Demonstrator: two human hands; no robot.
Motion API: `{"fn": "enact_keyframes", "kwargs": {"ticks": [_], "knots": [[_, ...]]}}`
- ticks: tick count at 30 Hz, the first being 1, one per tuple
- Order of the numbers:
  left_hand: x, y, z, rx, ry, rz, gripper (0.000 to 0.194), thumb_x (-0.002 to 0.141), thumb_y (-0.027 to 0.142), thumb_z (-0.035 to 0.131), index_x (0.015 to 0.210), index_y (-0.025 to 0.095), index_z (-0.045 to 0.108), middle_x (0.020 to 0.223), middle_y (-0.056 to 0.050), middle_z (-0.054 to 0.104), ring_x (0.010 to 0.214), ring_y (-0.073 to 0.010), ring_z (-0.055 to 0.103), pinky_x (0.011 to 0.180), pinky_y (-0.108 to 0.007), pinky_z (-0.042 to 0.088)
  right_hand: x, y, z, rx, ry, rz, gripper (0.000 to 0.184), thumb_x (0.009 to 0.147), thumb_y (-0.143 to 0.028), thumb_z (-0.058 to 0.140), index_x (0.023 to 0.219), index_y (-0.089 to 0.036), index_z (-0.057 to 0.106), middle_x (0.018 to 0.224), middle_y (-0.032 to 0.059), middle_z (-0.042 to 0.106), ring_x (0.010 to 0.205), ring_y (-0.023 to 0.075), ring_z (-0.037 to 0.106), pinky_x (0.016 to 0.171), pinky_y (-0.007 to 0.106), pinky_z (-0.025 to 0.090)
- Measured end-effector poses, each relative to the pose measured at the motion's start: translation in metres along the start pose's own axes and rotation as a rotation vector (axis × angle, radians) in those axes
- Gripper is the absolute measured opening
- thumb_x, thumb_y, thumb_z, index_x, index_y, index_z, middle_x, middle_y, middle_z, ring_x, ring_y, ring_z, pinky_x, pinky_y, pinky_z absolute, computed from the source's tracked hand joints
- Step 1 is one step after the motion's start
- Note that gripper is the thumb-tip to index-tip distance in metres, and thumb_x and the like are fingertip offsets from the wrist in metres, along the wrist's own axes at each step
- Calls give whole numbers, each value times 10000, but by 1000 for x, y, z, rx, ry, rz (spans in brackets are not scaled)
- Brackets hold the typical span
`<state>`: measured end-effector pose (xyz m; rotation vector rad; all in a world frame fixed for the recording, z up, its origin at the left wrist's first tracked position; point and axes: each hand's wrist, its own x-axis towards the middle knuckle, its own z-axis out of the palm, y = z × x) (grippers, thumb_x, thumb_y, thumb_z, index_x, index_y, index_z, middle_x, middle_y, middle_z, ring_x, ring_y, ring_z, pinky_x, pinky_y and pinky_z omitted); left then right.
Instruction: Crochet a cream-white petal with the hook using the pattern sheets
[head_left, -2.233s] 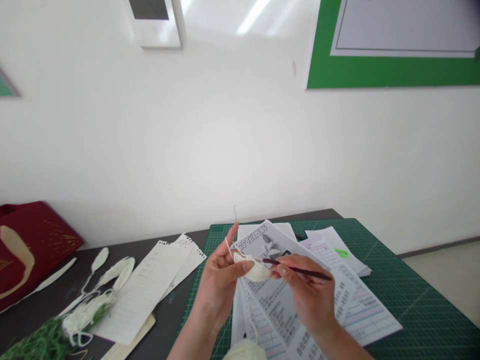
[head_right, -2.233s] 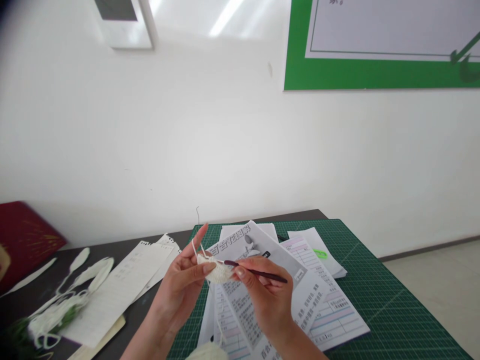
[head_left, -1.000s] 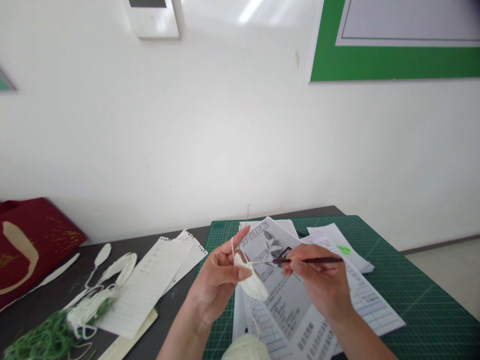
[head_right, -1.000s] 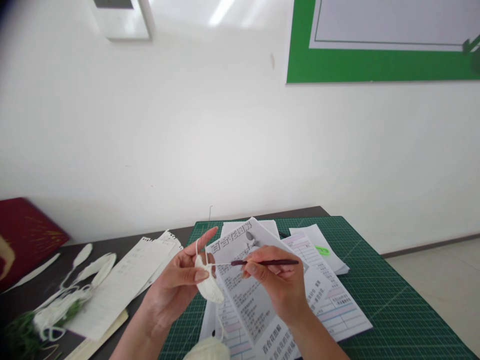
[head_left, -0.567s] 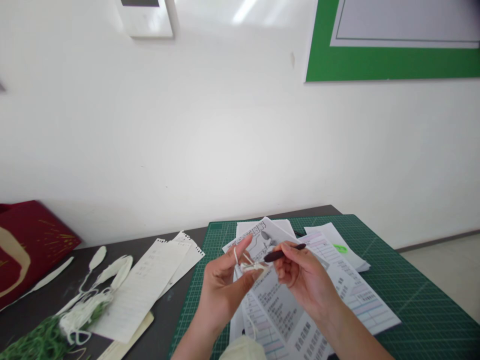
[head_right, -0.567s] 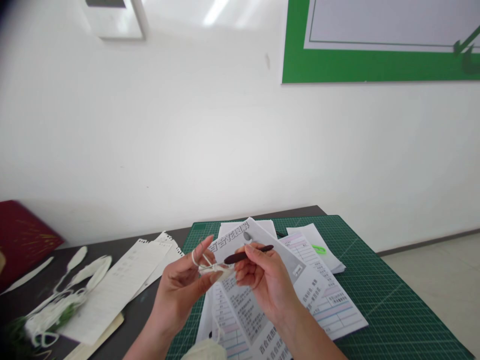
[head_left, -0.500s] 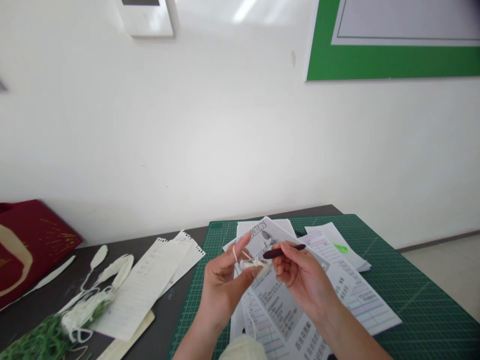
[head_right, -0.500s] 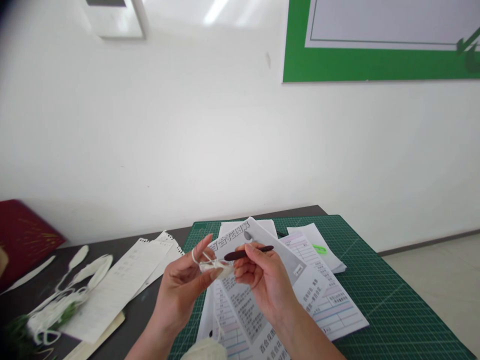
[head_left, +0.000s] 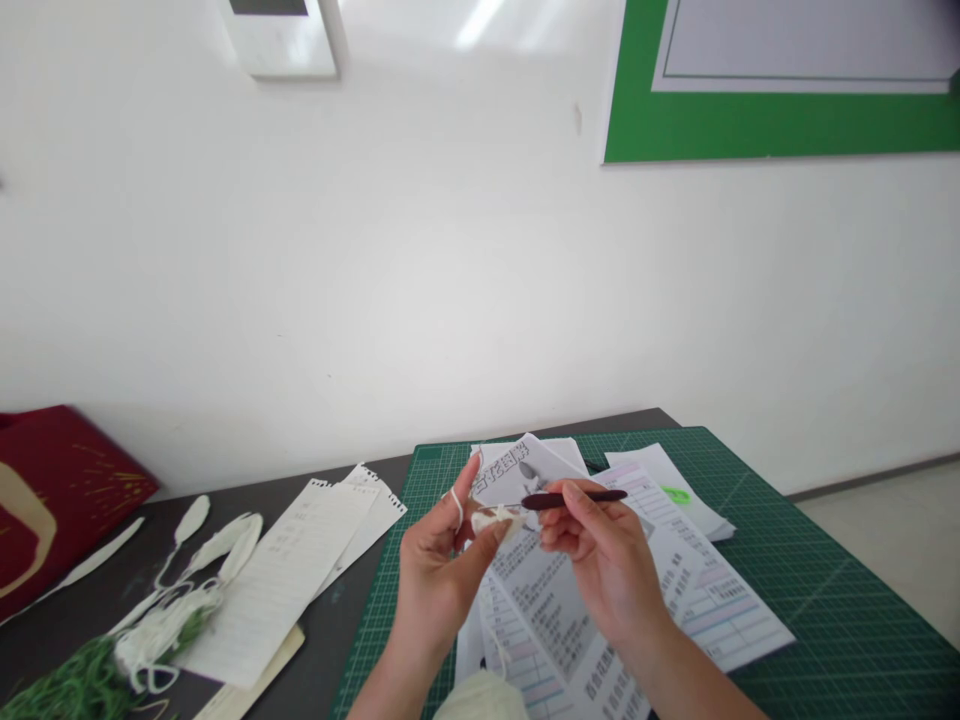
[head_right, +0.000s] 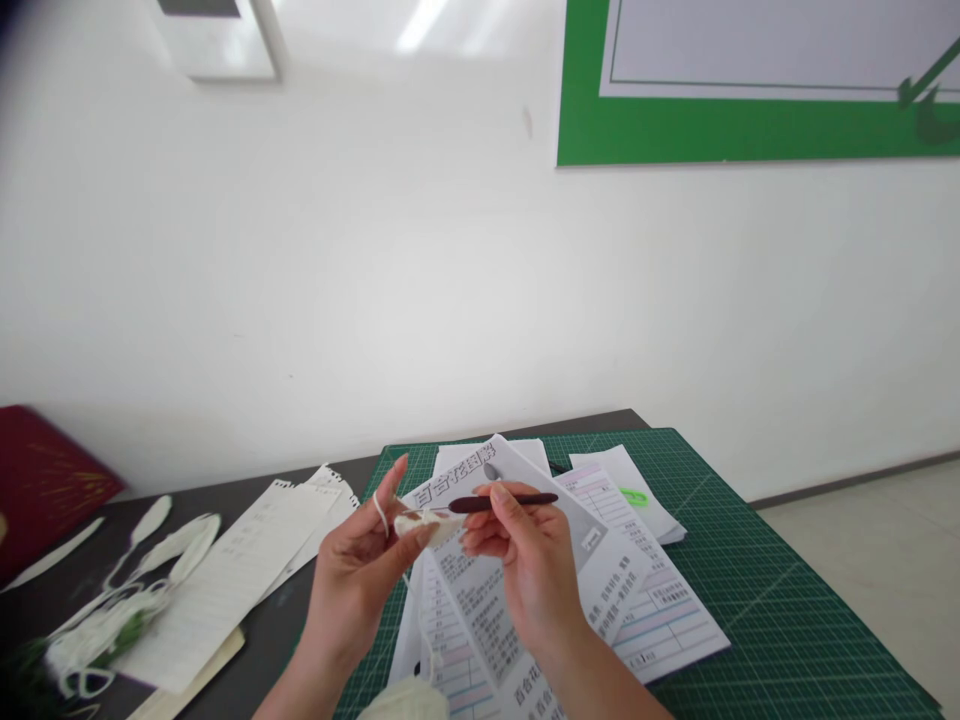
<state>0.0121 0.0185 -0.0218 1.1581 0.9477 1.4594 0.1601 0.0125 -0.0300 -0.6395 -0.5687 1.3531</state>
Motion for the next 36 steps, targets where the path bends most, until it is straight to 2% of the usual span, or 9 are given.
{"fn": "enact_keyframes", "kwargs": {"ticks": [5, 10, 16, 20, 24, 27, 31, 33, 36], "knots": [[0, 3, 3, -131, -13, -57, 479, 619, 190, 829, 1074, 300, 724, 697, 30, 704, 674, -104, 615, 719, -223, 504, 6, 5, -3, 159, 62, 240, 248, 605, -289, 856, 729, -103, 747, 530, 27, 708, 428, 82, 635, 440, 129, 547], [1, -1, 1, -48, -9, 4, 360, 613, 199, 826, 959, 286, 774, 868, -12, 742, 764, -145, 633, 710, -226, 502, 7, 4, -2, 156, 64, 240, 259, 602, -288, 858, 736, -97, 747, 534, 36, 712, 431, 88, 640, 443, 137, 555], [3, -9, -8, 168, -39, 120, 338, 669, 174, 776, 989, 282, 769, 784, -16, 721, 672, -130, 565, 620, -227, 463, -2, -2, -1, -152, -47, -82, 190, 786, -334, 719, 809, -147, 743, 614, 28, 729, 511, 118, 681, 520, 189, 585], [3, -9, -5, 136, 18, 86, 416, 683, 167, 770, 1080, 287, 731, 652, 36, 638, 590, -89, 507, 598, -209, 432, -12, 0, -2, -479, -164, -428, 127, 861, -190, 617, 915, -202, 732, 747, 31, 747, 631, 146, 713, 604, 233, 602], [0, -4, 3, -22, 3, 12, 595, 717, 153, 750, 1277, 277, 592, 567, 75, 546, 565, -72, 479, 628, -203, 425, -17, 5, -7, -805, -374, -858, 343, 822, -7, 553, 1085, -198, 664, 903, 81, 741, 802, 185, 708, 714, 291, 593], [-1, 2, 6, -184, -18, -72, 812, 721, 127, 745, 1425, 307, 382, 571, 84, 550, 546, -69, 482, 590, -193, 414, -15, 8, -12, -954, -518, -1075, 473, 804, 31, 535, 1240, -149, 565, 1019, 146, 709, 931, 217, 678, 749, 327, 590], [0, 7, 6, -330, -57, -172, 955, 691, 84, 755, 1476, 288, 252, 575, 73, 586, 528, -72, 496, 555, -189, 400, -11, 8, -15, -1044, -632, -1206, 492, 805, 26, 510, 1290, -54, 515, 1059, 219, 673, 1032, 258, 637, 780, 374, 586], [1, 8, 6, -393, -60, -202, 938, 687, 68, 749, 1469, 278, 277, 570, 75, 580, 503, -60, 471, 526, -177, 377, -10, 7, -13, -1022, -649, -1239, 479, 804, 28, 495, 1277, -39, 531, 1051, 232, 674, 1043, 271, 634, 783, 388, 587], [2, 10, 4, -444, -72, -238, 856, 681, 53, 744, 1428, 261, 381, 559, 84, 545, 475, -40, 421, 497, -163, 343, -12, 4, -10, -918, -597, -1184, 498, 798, 39, 504, 1266, -117, 572, 1038, 181, 696, 963, 247, 667, 738, 365, 596]]}}
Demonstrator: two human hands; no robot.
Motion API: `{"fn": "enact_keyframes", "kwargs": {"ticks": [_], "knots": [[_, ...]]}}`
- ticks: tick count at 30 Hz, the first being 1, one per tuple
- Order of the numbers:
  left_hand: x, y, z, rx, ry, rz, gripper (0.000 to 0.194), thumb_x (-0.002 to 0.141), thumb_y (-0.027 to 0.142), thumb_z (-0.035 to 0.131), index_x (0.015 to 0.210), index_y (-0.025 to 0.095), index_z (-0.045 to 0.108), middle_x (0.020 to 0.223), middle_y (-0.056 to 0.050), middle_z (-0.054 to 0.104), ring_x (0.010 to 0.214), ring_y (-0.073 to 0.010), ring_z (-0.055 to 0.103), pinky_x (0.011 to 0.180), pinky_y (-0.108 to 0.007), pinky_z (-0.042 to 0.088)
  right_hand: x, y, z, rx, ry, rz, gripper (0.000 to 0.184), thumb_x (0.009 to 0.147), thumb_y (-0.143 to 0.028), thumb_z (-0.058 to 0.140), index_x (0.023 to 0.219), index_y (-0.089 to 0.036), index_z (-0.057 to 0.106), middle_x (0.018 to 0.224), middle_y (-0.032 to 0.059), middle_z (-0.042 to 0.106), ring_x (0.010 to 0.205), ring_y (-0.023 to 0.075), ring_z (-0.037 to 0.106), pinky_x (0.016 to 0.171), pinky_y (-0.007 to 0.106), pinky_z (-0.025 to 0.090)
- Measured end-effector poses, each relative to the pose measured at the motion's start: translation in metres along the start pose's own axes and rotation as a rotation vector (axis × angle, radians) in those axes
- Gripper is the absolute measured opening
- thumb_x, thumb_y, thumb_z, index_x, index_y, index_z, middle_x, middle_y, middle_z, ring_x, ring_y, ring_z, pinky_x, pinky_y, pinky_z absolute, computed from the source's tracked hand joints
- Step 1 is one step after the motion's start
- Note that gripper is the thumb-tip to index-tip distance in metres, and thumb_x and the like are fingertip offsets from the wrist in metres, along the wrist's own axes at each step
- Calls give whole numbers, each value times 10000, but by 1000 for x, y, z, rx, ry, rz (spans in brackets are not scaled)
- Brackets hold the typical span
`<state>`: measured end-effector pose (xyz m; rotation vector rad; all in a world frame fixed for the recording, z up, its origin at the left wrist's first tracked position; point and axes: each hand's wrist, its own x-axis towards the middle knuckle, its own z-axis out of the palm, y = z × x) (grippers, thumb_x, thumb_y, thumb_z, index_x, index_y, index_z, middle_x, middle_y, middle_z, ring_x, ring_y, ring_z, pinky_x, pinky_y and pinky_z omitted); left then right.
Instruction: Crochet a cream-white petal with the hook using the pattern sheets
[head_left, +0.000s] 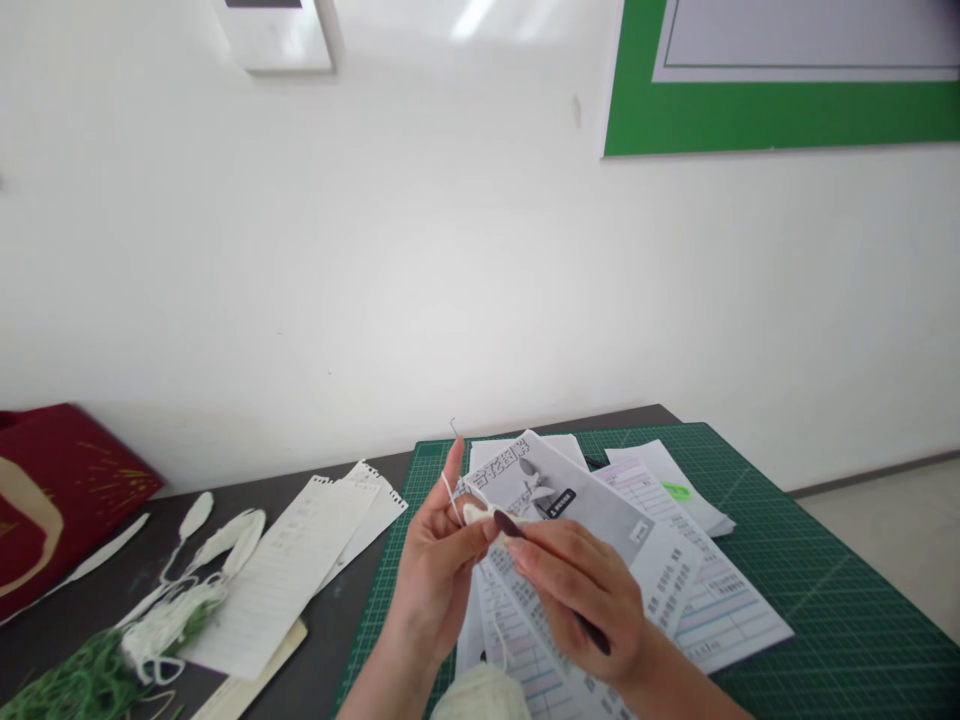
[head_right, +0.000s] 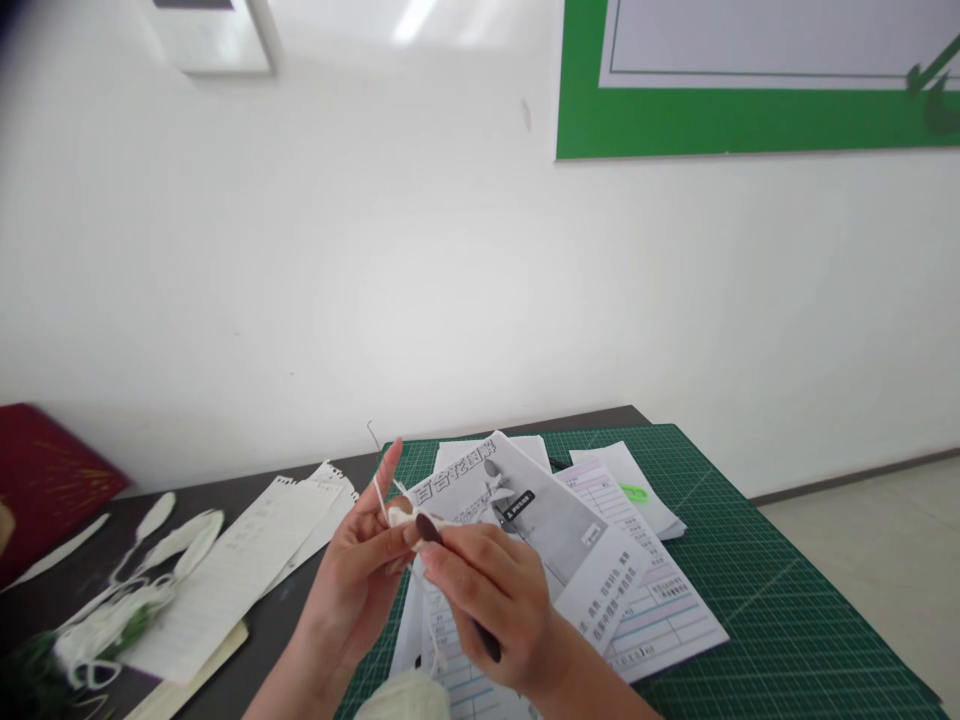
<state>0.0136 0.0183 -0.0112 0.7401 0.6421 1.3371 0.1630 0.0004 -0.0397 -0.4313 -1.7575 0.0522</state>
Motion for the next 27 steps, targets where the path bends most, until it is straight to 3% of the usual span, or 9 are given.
{"fn": "enact_keyframes", "kwargs": {"ticks": [4, 9, 14, 21, 27], "knots": [[0, 7, -4, -10, -45, -52, 757, 666, 41, 746, 1354, 240, 500, 567, 76, 545, 455, -22, 378, 452, -145, 283, 1, -6, 1, 171, 117, 319, 446, 799, 13, 575, 1129, -267, 683, 959, 79, 726, 822, 212, 692, 668, 328, 588], [1, 14, -8, -60, -97, -104, 759, 644, 53, 760, 1339, 245, 521, 565, 63, 562, 443, -19, 361, 435, -148, 250, -4, -7, 6, 437, 270, 607, 257, 848, -95, 592, 957, -270, 744, 888, 62, 720, 738, 200, 673, 619, 325, 570], [0, 17, -9, -73, -135, -96, 718, 643, 51, 756, 1296, 280, 566, 573, 62, 564, 462, -32, 401, 465, -167, 279, -5, -2, 6, 633, 345, 683, 157, 841, -177, 642, 910, -255, 759, 850, 57, 712, 724, 185, 657, 590, 301, 559], [2, 22, -15, -59, -210, -116, 688, 629, 42, 745, 1266, 257, 598, 540, 66, 553, 478, -57, 436, 515, -200, 316, 2, 3, -3, 713, 388, 773, 94, 803, -273, 703, 860, -233, 766, 762, 49, 704, 643, 171, 641, 543, 295, 548], [2, 21, -17, -70, -238, -154, 664, 589, 45, 749, 1215, 240, 640, 493, 80, 489, 471, -67, 393, 510, -213, 289, 5, 5, -9, 720, 328, 767, 110, 796, -298, 702, 845, -226, 770, 715, 53, 692, 619, 182, 636, 533, 316, 543]]}}
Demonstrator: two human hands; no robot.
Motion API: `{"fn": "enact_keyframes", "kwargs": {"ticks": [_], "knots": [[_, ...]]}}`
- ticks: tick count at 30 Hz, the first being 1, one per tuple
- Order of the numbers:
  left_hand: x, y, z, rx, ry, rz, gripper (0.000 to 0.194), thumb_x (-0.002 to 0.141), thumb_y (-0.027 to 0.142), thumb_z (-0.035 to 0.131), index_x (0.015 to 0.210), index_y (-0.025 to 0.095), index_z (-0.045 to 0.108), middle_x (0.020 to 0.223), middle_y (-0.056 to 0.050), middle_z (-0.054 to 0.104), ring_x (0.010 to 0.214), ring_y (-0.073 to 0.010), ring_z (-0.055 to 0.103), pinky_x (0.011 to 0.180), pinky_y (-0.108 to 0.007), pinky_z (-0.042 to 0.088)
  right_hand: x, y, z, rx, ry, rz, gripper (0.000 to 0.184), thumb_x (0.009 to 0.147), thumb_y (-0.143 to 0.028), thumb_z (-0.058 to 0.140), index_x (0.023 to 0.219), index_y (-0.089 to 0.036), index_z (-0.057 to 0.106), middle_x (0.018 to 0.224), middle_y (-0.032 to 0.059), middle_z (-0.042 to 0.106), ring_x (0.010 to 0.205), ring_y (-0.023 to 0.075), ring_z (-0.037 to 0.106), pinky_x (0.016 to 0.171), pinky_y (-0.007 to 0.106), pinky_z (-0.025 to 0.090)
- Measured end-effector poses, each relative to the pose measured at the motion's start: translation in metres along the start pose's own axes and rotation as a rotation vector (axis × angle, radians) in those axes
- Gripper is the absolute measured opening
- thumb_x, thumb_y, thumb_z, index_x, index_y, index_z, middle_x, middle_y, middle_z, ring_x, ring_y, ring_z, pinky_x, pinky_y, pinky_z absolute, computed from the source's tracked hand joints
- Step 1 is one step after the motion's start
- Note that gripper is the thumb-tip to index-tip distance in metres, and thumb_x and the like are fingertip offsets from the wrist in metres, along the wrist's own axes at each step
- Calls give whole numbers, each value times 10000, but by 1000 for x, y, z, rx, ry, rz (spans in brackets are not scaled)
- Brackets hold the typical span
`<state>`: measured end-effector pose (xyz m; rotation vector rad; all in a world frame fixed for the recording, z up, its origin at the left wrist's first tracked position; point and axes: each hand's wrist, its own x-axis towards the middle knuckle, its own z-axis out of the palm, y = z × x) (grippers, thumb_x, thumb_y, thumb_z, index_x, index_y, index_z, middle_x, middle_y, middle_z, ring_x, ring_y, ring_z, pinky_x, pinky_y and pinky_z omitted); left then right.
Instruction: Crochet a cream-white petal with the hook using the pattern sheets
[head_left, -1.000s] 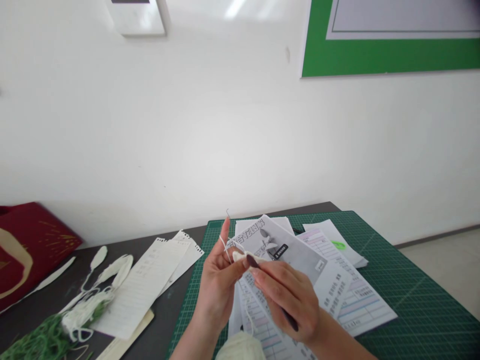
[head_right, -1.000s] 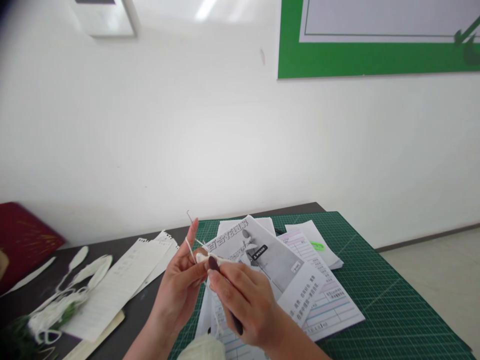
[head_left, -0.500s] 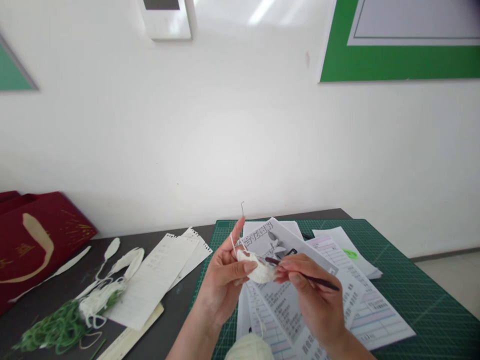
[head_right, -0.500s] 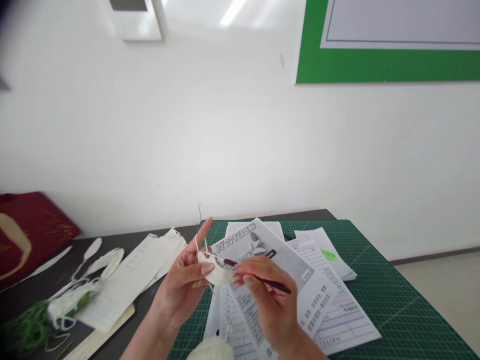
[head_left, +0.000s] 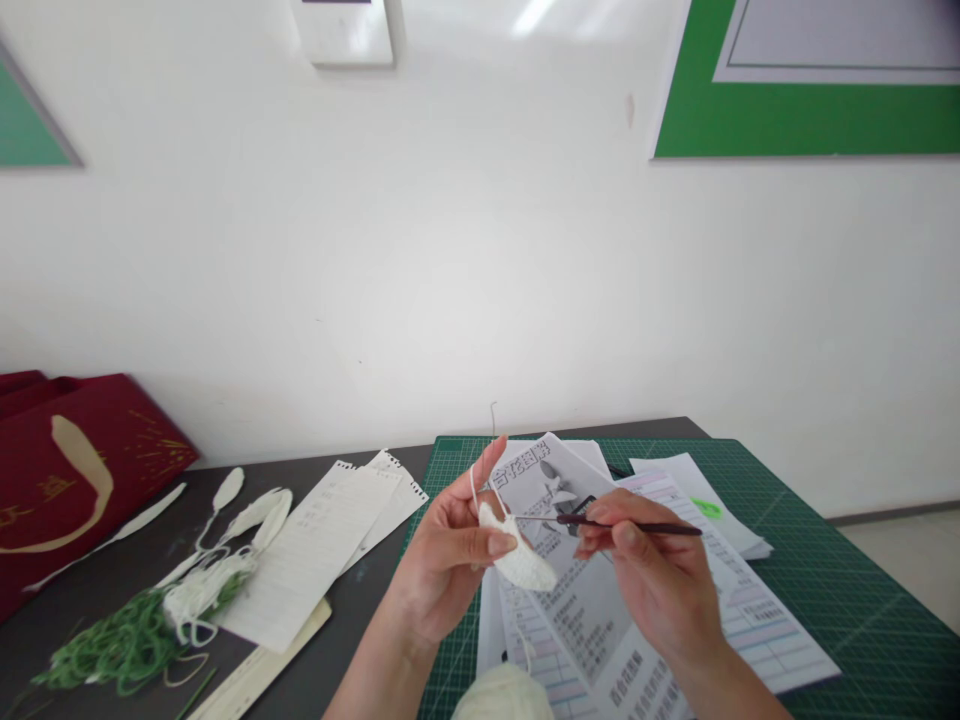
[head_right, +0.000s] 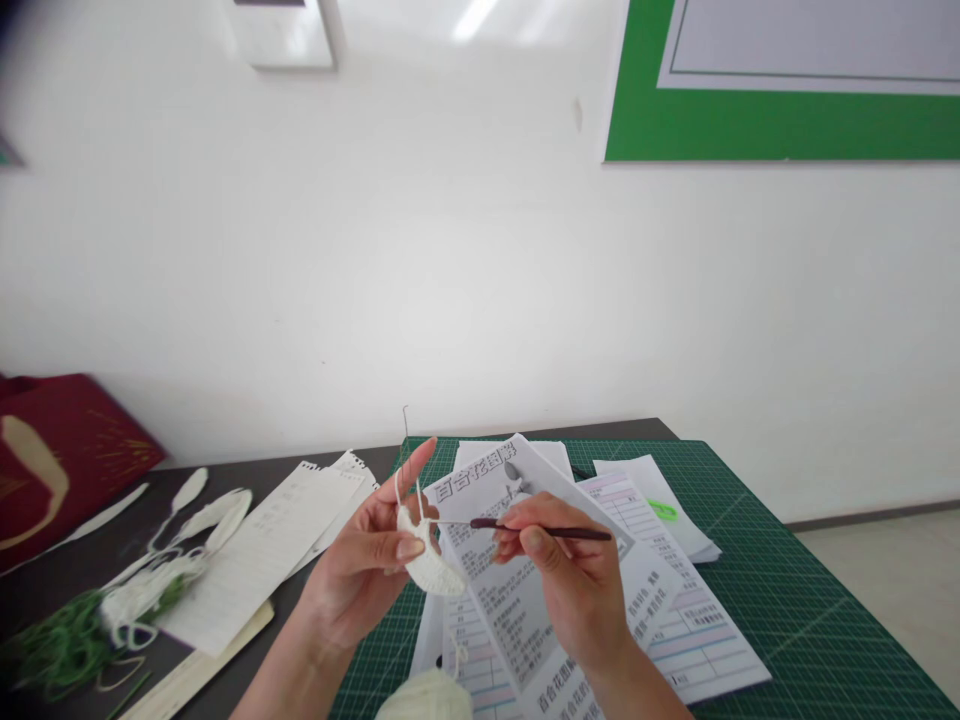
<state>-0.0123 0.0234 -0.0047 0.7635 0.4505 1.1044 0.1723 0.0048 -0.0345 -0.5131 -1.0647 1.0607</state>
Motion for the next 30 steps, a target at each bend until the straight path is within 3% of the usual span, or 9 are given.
{"fn": "enact_keyframes", "kwargs": {"ticks": [7, 16, 25, 30], "knots": [[0, 0, 1, -32, -7, -55, 662, 531, 28, 732, 1162, 221, 678, 441, 101, 413, 416, -46, 253, 456, -197, 217, 3, -5, 1, 8, -49, -18, 105, 813, -292, 688, 844, -225, 762, 689, 42, 679, 616, 174, 628, 550, 312, 526], [-3, 6, -4, 85, -51, -33, 650, 545, 31, 777, 1141, 275, 695, 554, 43, 619, 533, -129, 572, 559, -237, 409, -1, 0, -6, 61, 21, 127, 114, 830, -301, 673, 828, -215, 747, 663, 22, 698, 555, 138, 637, 535, 257, 517], [-1, 4, -2, 3, -39, -54, 635, 495, 38, 791, 1096, 232, 723, 500, 55, 555, 498, -92, 503, 532, -205, 380, 4, -9, -2, 63, -44, 68, 105, 810, -290, 695, 817, -203, 753, 674, 25, 677, 595, 141, 640, 561, 252, 526], [-1, 3, -3, -3, -27, -104, 639, 446, 58, 823, 1060, 214, 742, 477, 64, 539, 462, -82, 493, 506, -195, 375, 5, -9, -3, 122, 3, 133, 121, 786, -293, 719, 768, -176, 746, 643, 25, 678, 566, 130, 641, 538, 224, 533]]}}
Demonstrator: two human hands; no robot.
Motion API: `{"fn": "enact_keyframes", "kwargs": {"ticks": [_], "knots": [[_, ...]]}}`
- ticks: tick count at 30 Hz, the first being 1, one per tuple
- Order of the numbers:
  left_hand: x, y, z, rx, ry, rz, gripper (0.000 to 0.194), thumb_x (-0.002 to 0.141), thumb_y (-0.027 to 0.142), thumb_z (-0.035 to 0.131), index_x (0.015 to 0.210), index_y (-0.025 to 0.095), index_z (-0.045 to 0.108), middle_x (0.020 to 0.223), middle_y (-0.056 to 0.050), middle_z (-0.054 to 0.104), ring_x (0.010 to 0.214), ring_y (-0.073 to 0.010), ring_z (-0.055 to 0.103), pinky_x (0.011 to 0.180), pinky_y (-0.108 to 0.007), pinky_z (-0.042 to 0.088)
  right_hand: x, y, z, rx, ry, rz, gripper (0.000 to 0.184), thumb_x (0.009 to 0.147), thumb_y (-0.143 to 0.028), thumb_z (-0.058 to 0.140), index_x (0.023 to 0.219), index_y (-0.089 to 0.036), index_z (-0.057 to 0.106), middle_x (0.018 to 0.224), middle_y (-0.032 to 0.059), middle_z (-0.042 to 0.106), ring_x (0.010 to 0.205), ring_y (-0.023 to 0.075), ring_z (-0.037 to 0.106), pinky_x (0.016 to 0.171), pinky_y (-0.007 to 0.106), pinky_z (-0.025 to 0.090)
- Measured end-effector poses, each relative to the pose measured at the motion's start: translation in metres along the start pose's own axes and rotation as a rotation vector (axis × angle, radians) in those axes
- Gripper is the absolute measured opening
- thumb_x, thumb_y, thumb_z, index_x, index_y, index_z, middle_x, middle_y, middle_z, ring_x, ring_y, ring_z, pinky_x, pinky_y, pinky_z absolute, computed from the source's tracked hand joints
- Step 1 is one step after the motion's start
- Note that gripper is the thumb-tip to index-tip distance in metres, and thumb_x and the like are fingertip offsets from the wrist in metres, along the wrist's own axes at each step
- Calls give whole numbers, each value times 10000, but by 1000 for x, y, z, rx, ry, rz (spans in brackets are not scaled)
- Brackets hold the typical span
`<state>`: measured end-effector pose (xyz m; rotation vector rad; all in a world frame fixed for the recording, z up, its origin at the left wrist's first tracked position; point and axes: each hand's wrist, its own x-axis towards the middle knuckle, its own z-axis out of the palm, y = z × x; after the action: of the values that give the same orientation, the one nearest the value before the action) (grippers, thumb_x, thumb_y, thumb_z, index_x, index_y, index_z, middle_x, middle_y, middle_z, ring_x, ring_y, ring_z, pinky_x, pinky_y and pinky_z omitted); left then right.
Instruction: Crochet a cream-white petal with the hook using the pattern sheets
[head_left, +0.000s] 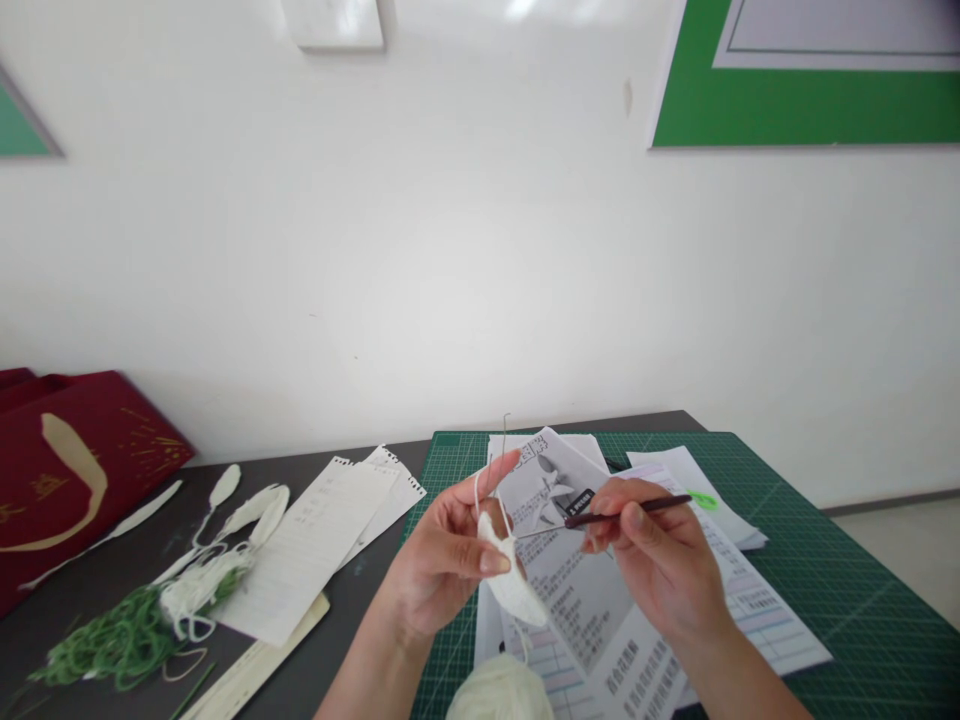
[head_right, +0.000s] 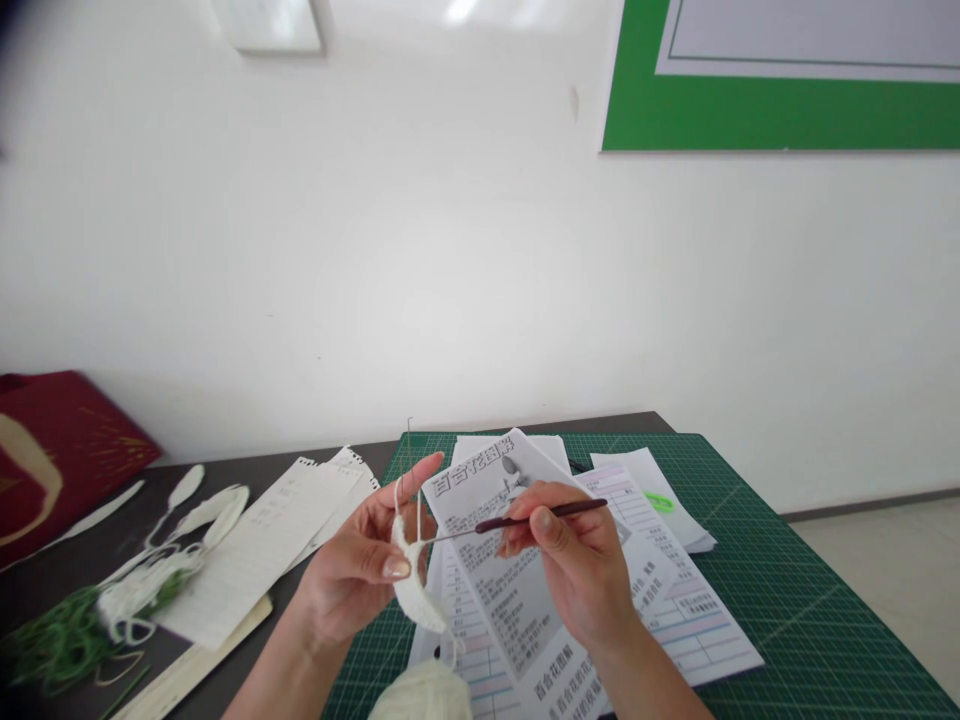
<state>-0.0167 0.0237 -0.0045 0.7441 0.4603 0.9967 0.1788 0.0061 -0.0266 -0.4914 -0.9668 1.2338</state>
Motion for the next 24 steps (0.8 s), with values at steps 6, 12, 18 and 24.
{"fn": "enact_keyframes", "kwargs": {"ticks": [6, 12, 18, 24], "knots": [[0, -5, 7, 276, 65, 168, 562, 606, 86, 805, 1119, 295, 709, 632, 20, 673, 653, -126, 602, 699, -249, 456, 3, 9, 5, 196, 167, 264, 154, 756, -301, 750, 743, -149, 736, 531, 2, 657, 427, 77, 580, 431, 149, 500], [9, -18, 10, 292, 135, 241, 566, 658, 123, 792, 1176, 315, 668, 665, 44, 635, 670, -107, 572, 694, -237, 459, -3, 16, 16, 126, 231, 205, 184, 759, -314, 752, 821, -142, 741, 634, 25, 713, 536, 108, 651, 535, 194, 562], [12, -20, 10, 316, 151, 163, 542, 669, 146, 791, 1186, 253, 667, 836, -20, 713, 807, -160, 612, 764, -280, 473, -2, 23, 16, 54, 271, 210, 191, 709, -302, 793, 822, -157, 741, 636, 20, 724, 540, 107, 656, 532, 193, 560], [11, -17, 11, 342, 171, 137, 427, 690, 172, 787, 1107, 234, 715, 889, -35, 751, 825, -153, 628, 792, -264, 478, 1, 28, 14, -31, 257, 198, 197, 723, -343, 776, 801, -165, 741, 601, 10, 691, 504, 94, 600, 467, 182, 510]]}}
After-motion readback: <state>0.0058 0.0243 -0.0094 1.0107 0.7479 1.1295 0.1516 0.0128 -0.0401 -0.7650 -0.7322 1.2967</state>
